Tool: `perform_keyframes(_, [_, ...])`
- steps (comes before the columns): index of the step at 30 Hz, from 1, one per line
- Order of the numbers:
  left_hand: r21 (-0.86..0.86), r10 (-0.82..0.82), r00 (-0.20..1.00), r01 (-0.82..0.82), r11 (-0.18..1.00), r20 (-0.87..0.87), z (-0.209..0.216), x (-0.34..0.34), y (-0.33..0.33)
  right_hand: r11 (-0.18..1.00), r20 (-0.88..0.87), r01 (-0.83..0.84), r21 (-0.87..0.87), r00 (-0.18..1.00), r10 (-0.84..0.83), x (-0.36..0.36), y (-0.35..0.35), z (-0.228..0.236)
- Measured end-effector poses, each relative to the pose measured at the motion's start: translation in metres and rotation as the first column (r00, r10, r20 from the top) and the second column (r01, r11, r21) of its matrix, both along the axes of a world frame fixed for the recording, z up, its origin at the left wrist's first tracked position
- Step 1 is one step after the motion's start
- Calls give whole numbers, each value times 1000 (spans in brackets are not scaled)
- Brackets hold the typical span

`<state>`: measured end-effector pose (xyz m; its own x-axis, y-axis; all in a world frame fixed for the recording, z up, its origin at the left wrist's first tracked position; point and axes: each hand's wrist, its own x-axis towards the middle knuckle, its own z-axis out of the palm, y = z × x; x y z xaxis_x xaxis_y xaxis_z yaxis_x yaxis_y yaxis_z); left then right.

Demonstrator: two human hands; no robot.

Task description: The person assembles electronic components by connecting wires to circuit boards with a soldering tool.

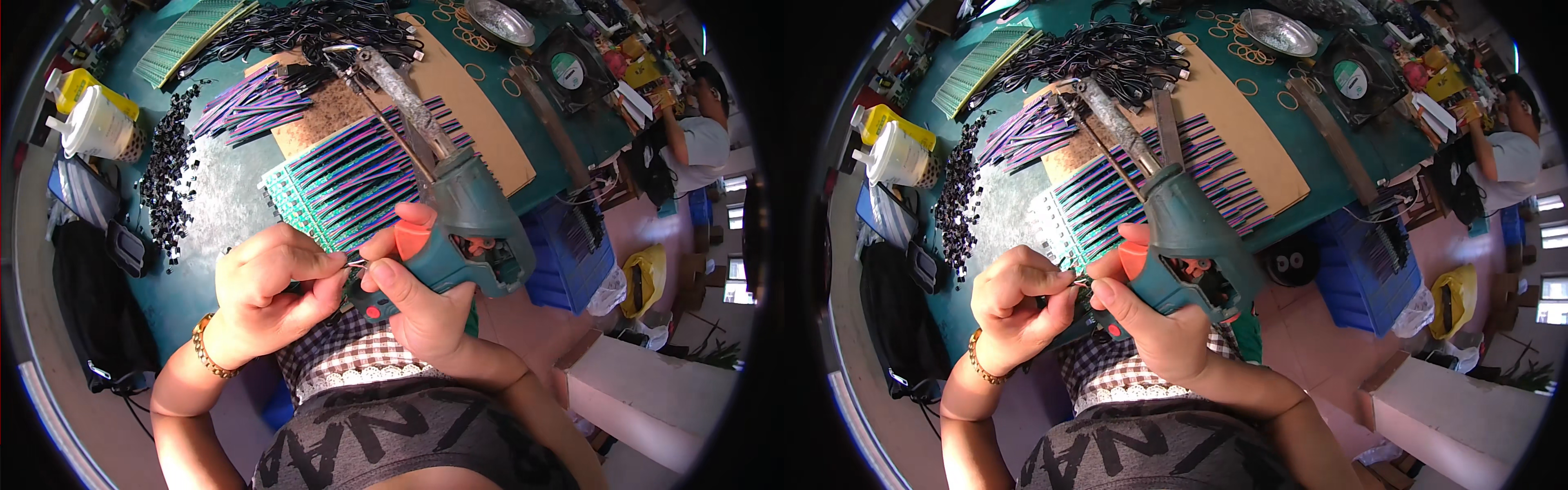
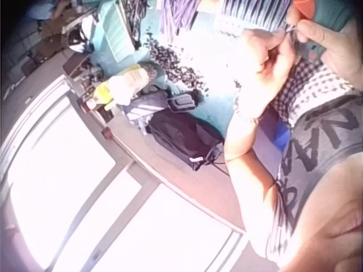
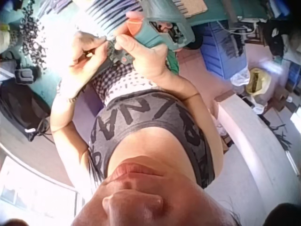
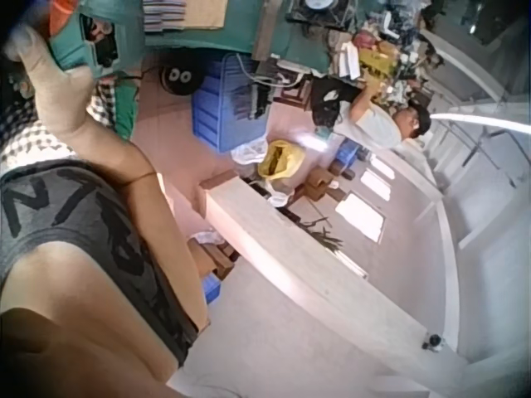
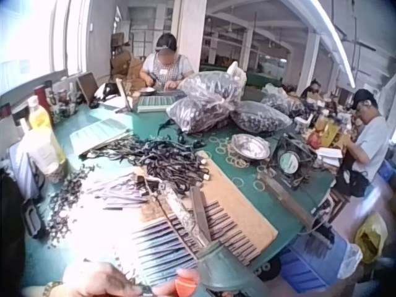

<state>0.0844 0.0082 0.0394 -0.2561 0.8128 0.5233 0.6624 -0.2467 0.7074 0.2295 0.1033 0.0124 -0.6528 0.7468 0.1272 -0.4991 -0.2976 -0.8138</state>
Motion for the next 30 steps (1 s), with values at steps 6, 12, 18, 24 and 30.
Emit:
perform_keyframes(6, [30,40,995,-38,999,-87,-2,3,-1,994,93,-88,-65,991,94,4,-7,3])
perform_keyframes(12, [79,85,971,-69,994,-221,-5,4,-2,980,135,-57,193,990,31,2,-5,5])
perform_keyframes(18, [-116,47,947,-11,993,318,-4,10,-2,980,160,9,200,986,-41,-1,-2,1])
perform_keyframes(24, [-132,51,889,11,991,456,-13,16,-6,979,217,-25,203,976,-20,0,-4,1])
perform_keyframes(30, [-38,89,951,-82,996,297,-23,17,-5,908,281,-137,395,960,23,1,2,3])
